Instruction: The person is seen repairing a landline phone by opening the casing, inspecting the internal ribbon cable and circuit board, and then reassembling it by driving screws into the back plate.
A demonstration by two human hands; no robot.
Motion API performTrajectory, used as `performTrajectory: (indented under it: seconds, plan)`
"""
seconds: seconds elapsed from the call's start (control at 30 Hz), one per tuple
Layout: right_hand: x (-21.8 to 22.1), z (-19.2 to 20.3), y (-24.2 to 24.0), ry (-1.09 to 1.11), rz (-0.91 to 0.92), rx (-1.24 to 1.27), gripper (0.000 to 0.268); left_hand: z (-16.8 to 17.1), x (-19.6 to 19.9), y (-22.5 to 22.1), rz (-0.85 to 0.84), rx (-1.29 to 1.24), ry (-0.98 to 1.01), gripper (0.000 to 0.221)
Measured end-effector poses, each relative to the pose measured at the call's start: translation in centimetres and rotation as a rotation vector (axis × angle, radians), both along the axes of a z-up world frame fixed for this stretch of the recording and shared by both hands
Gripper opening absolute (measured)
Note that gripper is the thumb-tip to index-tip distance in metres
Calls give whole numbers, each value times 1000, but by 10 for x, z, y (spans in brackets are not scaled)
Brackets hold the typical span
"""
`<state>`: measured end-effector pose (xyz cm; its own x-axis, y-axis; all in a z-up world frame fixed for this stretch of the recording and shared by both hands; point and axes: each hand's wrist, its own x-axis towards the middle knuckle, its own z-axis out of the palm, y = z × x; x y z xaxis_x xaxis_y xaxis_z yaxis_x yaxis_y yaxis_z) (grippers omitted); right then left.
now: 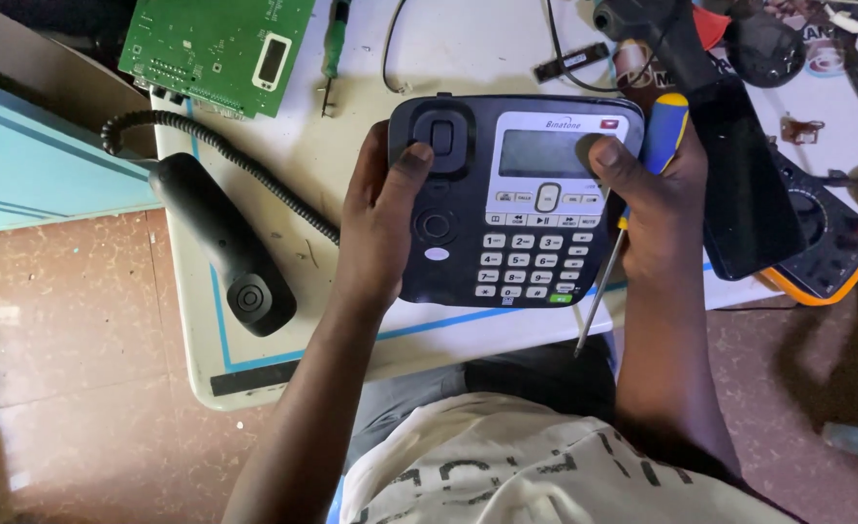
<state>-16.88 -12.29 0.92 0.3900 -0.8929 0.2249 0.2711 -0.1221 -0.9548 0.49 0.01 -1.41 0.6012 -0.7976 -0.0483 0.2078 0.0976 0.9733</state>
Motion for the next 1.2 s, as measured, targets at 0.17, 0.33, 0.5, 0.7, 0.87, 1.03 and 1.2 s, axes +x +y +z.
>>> performTrajectory:
  seconds: [0.17, 0.33, 0.5, 0.7, 0.87, 1.03, 1.2]
  plan:
    - [-17, -21, -22, 14, 10, 159, 60, 24, 2, 7, -59, -24, 153, 37]
    - [-21, -22, -26, 42, -44, 170, 64, 22, 5, 19, -242, 33, 13, 56]
    - [-29, -37, -27, 178, 172, 228, 84, 23, 13, 23, -107, -67, 29, 67]
    - [-20, -19, -7, 131, 169, 287, 65, 20, 15, 23, -182, -73, -58, 62]
    - [-22, -14, -10, 125, 138, 209, 62, 26, 10, 17, -163, 84, -161, 57]
    - [-24, -7, -1, 197, 64, 92, 53, 8, 7, 10, -64, 79, 80, 40]
    - [-31, 27, 8, 232, 314, 30, 79, 2, 8, 11, 44, 143, 270, 35]
